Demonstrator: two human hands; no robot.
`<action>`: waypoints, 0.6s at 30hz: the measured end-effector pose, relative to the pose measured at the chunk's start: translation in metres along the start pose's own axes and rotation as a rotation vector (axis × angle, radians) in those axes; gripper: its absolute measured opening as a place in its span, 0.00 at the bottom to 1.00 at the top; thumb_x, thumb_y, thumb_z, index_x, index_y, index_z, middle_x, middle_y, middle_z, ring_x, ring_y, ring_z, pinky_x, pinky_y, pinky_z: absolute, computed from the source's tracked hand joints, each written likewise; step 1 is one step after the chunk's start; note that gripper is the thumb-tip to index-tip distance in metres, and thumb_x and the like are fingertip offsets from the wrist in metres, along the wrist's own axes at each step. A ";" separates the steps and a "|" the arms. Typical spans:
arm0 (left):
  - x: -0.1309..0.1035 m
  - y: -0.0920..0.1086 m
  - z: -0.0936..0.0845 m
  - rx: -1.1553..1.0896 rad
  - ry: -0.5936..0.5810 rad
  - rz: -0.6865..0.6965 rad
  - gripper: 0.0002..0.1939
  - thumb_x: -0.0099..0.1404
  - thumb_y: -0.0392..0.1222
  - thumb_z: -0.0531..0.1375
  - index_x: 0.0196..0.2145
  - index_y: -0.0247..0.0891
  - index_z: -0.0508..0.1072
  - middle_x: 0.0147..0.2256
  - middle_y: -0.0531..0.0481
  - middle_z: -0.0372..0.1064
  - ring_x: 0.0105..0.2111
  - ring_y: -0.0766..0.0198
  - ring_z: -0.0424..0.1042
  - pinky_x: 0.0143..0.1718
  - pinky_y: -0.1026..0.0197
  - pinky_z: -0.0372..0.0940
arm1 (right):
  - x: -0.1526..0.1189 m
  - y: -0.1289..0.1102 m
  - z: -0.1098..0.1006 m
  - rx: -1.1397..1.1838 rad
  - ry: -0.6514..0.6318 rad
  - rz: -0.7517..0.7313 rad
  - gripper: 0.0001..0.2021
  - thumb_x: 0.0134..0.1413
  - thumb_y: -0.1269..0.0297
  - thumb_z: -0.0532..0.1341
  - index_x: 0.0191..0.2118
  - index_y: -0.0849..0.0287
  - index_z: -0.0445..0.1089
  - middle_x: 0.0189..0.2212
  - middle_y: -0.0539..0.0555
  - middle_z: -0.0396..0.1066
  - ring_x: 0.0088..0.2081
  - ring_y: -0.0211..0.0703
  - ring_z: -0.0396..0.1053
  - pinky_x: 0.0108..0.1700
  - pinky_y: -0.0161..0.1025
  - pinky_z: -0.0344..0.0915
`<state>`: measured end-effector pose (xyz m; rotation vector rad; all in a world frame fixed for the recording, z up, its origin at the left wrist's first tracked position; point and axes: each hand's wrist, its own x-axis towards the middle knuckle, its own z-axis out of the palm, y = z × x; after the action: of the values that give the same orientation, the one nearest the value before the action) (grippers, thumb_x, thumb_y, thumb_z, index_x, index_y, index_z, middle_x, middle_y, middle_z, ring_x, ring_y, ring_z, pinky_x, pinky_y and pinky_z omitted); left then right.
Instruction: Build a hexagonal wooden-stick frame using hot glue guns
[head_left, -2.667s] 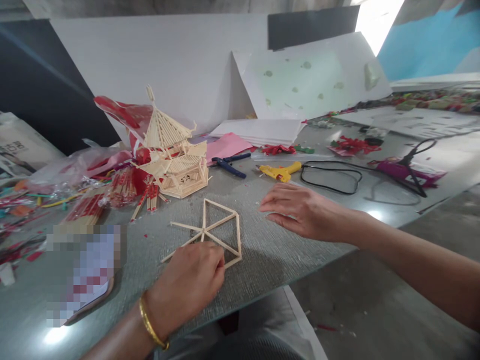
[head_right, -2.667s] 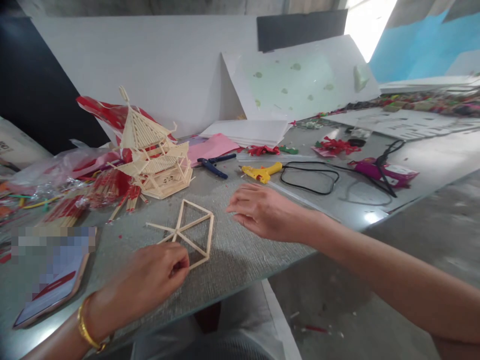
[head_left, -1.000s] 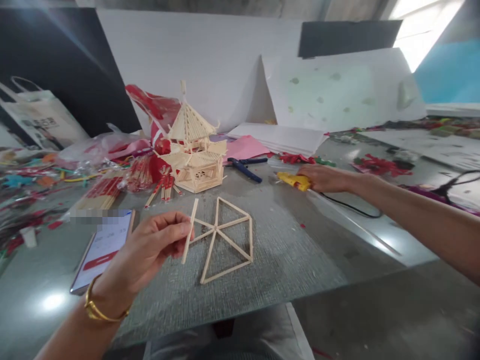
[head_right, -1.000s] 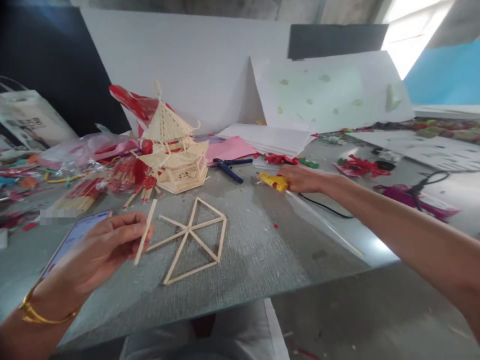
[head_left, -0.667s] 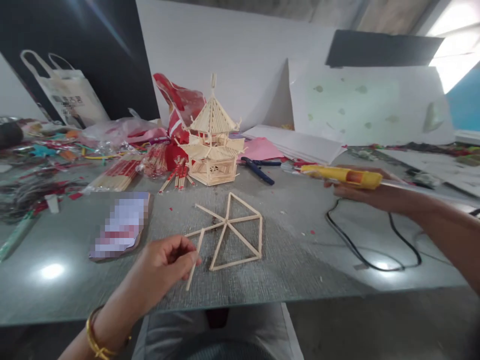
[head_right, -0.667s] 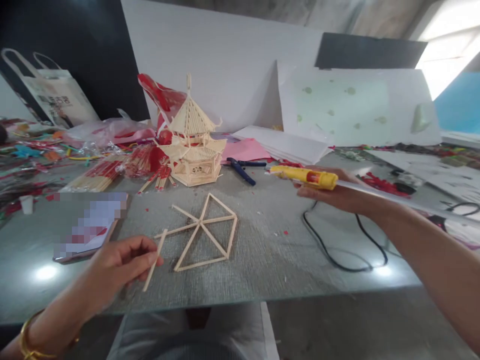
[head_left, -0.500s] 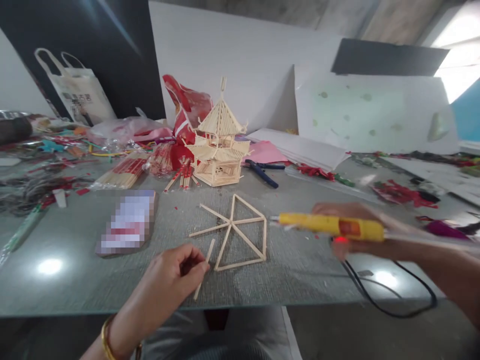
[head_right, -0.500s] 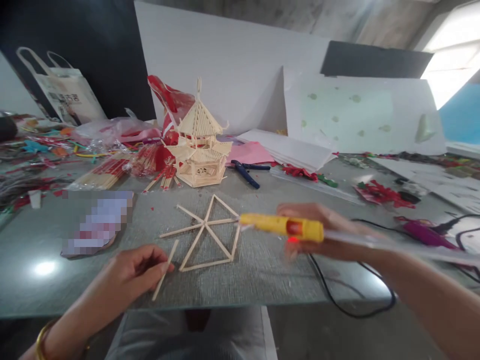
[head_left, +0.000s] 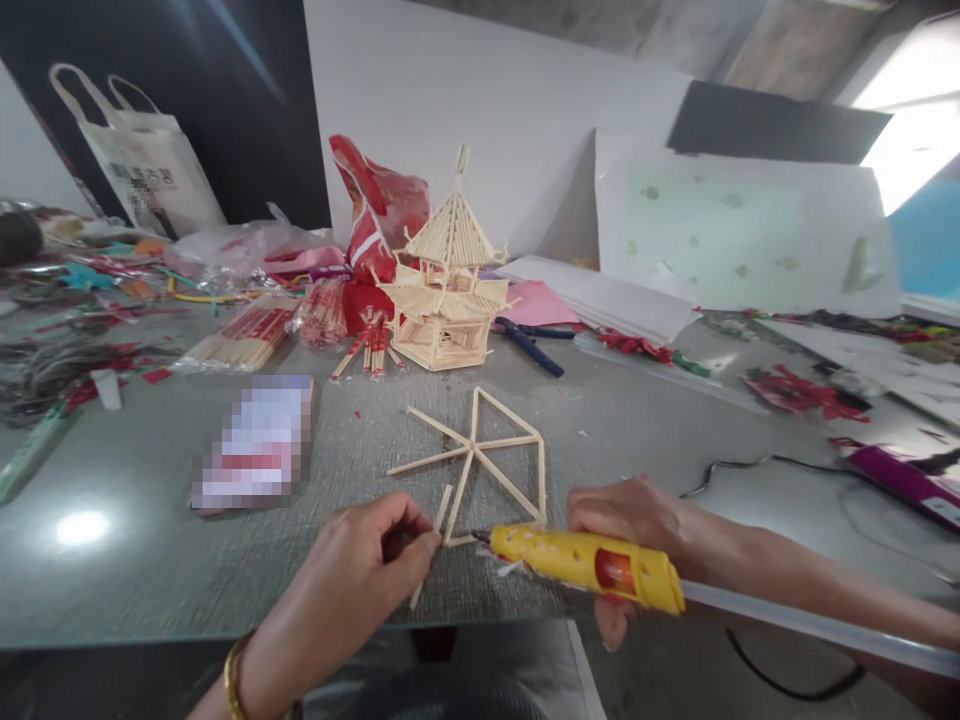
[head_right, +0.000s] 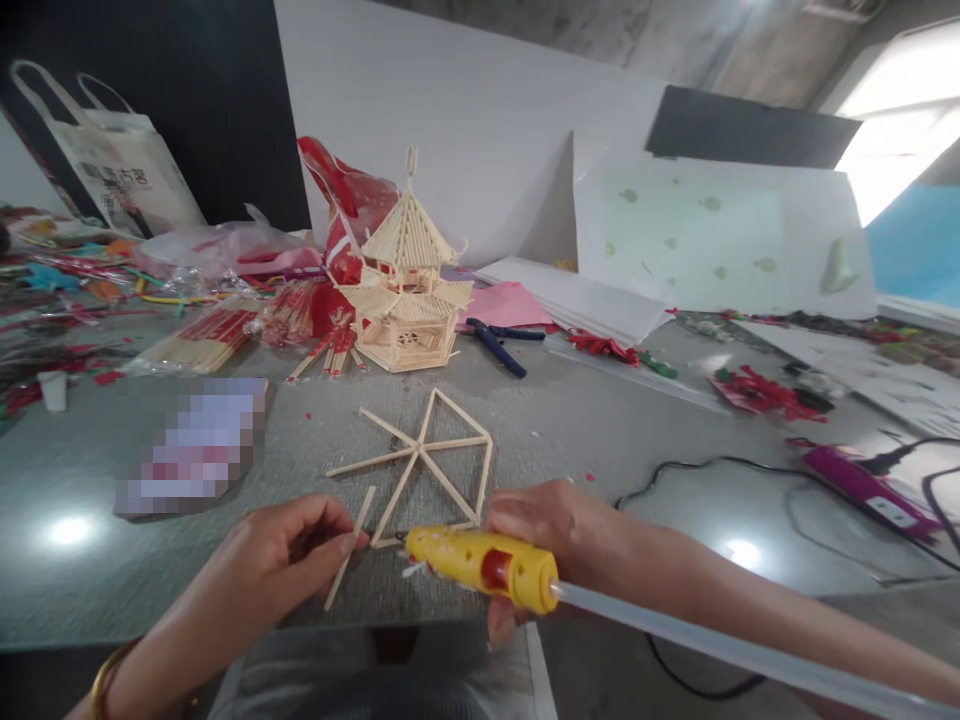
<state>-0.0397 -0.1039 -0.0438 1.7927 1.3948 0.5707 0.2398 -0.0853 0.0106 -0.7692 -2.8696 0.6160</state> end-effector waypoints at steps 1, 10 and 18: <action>0.000 0.000 0.000 -0.007 -0.001 0.003 0.13 0.63 0.49 0.54 0.27 0.38 0.70 0.19 0.57 0.63 0.20 0.69 0.61 0.22 0.66 0.53 | 0.000 0.002 0.003 0.066 0.016 0.007 0.15 0.51 0.54 0.64 0.29 0.58 0.60 0.24 0.47 0.64 0.26 0.33 0.61 0.27 0.30 0.55; 0.001 0.000 0.000 -0.049 0.007 0.016 0.12 0.62 0.47 0.55 0.27 0.38 0.70 0.19 0.57 0.64 0.21 0.70 0.61 0.23 0.66 0.53 | 0.009 0.011 0.019 0.114 0.090 -0.040 0.17 0.46 0.56 0.68 0.28 0.58 0.59 0.23 0.46 0.60 0.24 0.32 0.58 0.25 0.30 0.51; 0.001 0.000 0.000 -0.083 0.003 0.017 0.11 0.61 0.46 0.55 0.27 0.38 0.71 0.20 0.57 0.65 0.21 0.70 0.62 0.22 0.67 0.53 | 0.014 0.008 0.019 0.117 0.104 -0.042 0.16 0.46 0.56 0.68 0.28 0.58 0.59 0.23 0.46 0.61 0.23 0.32 0.59 0.25 0.30 0.52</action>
<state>-0.0393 -0.1025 -0.0438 1.7398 1.3407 0.6314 0.2277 -0.0785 -0.0103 -0.7003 -2.7212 0.7095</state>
